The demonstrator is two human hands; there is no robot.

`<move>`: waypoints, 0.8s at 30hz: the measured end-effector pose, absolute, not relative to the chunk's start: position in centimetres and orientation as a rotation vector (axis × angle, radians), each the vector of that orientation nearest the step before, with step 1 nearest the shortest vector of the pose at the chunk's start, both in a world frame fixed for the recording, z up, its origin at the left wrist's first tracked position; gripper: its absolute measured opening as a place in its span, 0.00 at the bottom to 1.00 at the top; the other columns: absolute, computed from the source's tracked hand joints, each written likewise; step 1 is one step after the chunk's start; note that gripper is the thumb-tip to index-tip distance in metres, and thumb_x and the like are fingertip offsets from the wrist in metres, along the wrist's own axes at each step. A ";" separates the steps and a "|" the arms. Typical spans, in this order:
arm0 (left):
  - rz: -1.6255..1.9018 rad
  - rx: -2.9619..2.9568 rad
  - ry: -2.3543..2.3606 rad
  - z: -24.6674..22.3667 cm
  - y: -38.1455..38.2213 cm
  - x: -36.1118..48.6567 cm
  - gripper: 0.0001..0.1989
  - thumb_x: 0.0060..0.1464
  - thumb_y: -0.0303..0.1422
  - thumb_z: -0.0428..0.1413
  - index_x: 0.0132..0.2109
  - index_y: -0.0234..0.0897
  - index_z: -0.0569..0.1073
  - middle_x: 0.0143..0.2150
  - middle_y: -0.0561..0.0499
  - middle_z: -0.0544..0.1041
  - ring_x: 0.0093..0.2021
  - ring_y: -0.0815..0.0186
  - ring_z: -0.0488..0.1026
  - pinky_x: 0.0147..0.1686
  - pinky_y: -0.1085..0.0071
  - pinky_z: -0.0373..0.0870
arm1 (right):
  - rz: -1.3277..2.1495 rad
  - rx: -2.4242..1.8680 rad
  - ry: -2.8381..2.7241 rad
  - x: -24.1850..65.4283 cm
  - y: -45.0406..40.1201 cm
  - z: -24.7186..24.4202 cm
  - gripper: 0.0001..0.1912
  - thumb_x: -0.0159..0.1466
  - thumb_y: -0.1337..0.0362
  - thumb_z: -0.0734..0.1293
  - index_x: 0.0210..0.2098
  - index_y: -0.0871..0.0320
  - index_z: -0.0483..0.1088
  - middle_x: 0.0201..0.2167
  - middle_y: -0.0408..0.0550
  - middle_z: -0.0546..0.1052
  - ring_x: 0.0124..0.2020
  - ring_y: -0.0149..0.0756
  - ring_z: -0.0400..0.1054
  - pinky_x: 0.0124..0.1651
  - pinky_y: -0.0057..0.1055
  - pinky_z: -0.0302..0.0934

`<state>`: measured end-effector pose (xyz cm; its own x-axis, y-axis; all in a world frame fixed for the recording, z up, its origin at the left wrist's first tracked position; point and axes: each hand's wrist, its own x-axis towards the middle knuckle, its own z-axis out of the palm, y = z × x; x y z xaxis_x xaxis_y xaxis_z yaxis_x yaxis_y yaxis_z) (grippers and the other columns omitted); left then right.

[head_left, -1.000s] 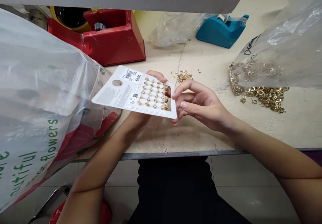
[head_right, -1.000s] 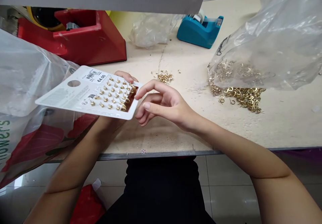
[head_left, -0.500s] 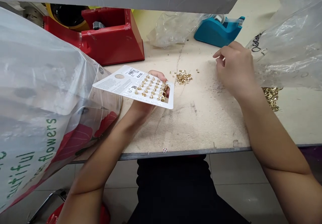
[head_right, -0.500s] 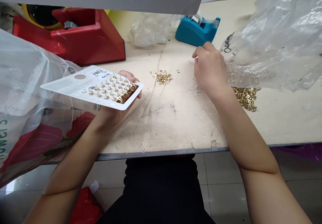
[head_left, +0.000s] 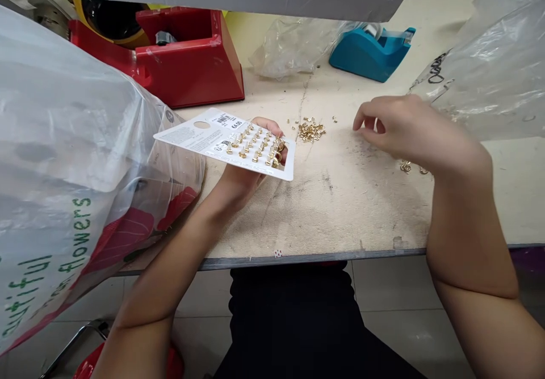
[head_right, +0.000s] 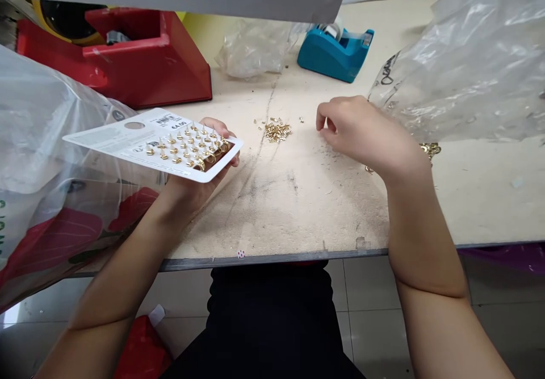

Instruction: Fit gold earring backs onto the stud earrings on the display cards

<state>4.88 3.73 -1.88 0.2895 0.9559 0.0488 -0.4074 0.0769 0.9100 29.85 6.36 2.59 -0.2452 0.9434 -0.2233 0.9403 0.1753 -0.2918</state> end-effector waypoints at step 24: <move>1.126 1.098 0.643 -2.4 3.1 4.4 0.23 0.49 0.55 0.63 0.38 0.39 0.73 0.25 0.53 0.73 0.24 0.73 0.69 0.21 0.76 0.64 | 0.609 -1.796 -2.663 28.1 5.0 1.7 0.10 0.64 0.71 0.58 0.27 0.55 0.53 0.30 0.47 0.68 0.27 0.33 0.57 0.29 0.34 0.49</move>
